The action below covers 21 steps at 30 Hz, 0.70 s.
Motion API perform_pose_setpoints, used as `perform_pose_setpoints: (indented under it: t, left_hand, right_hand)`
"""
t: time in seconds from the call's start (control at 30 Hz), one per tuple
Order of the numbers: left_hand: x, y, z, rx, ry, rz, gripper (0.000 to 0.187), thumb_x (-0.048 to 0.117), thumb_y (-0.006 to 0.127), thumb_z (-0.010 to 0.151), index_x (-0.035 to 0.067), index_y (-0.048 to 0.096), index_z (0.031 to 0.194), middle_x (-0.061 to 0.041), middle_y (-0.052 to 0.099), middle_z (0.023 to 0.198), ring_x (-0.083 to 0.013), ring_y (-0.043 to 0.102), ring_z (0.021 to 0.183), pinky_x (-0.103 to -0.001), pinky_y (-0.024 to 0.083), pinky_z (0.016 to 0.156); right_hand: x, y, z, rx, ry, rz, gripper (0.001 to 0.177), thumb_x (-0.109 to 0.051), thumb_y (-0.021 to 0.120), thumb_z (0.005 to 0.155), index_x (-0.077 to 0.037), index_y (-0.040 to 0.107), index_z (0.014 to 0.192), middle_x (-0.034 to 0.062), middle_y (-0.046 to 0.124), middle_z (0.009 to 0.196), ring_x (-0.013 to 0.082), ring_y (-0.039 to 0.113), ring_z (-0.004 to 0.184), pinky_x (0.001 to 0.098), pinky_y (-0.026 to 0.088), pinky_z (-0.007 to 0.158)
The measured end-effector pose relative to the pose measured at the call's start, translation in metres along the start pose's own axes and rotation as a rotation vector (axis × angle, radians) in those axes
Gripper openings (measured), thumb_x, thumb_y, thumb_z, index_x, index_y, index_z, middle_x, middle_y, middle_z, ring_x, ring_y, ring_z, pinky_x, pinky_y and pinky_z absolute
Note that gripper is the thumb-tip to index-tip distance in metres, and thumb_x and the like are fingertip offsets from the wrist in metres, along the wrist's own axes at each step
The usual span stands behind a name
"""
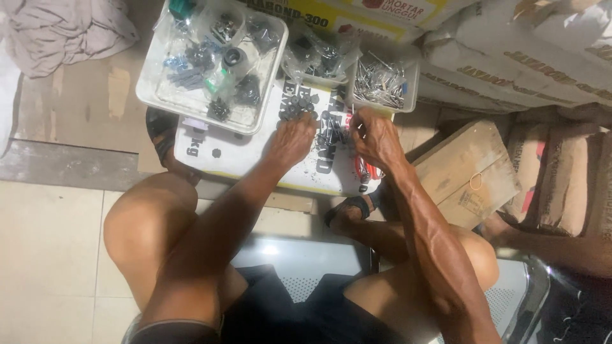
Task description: Sorting small black plastic fasteners from a pile into a container on a scale
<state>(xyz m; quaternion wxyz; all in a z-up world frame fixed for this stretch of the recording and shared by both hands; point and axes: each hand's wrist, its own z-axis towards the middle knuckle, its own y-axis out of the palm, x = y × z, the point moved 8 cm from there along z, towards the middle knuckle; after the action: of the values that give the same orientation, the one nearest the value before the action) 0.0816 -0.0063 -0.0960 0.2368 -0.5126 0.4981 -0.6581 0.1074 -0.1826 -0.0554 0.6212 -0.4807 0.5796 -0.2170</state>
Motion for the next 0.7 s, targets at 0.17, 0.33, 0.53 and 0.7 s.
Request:
perform_pose_setpoints:
  t: [0.17,0.33,0.53,0.7]
  left_hand:
    - [0.005,-0.049,-0.011,0.021,-0.195,-0.240,0.016,0.007,0.046,0.101,0.001,0.059,0.094,-0.016,0.066,0.084,-0.0352,0.074,0.071,-0.046,0.056,0.059]
    - [-0.037,-0.022,-0.003,0.178,-0.451,-0.688,0.020,0.008,0.048,0.099,-0.005,0.060,0.089,-0.023,0.063,0.070,-0.0388,0.072,0.063,-0.039,0.049,0.047]
    - [-0.031,-0.038,-0.010,0.144,-0.587,-1.090,0.015,0.010,0.053,0.096,0.005,0.067,0.095,-0.010,0.074,0.073,-0.0145,0.072,0.058,-0.025,0.061,0.054]
    - [-0.029,-0.038,-0.010,0.184,-0.535,-1.184,0.016,0.005,0.053,0.096,-0.003,0.067,0.095,-0.020,0.073,0.076,-0.0186,0.073,0.060,-0.025,0.064,0.051]
  right_hand:
    - [-0.007,-0.005,-0.003,-0.021,0.016,0.107,0.012,-0.015,0.066,0.084,-0.014,0.070,0.095,0.0125,0.066,0.070,0.0361,0.069,0.075,0.0505,0.054,0.072]
    - [-0.050,-0.021,0.001,-0.088,-0.010,0.499,0.013,-0.006,0.067,0.087,-0.010,0.072,0.098,0.0053,0.066,0.073,0.0144,0.063,0.073,0.0319,0.053,0.071]
    - [-0.084,-0.020,-0.001,-0.224,-0.007,0.776,0.010,0.001,0.069,0.092,-0.004,0.071,0.100,0.0030,0.067,0.080,0.0116,0.065,0.079,0.0276,0.055,0.076]
    - [-0.087,-0.016,0.001,-0.251,-0.028,0.759,0.008,0.001,0.068,0.095,-0.001,0.070,0.102,0.0071,0.066,0.081,0.0148,0.063,0.078,0.0304,0.055,0.074]
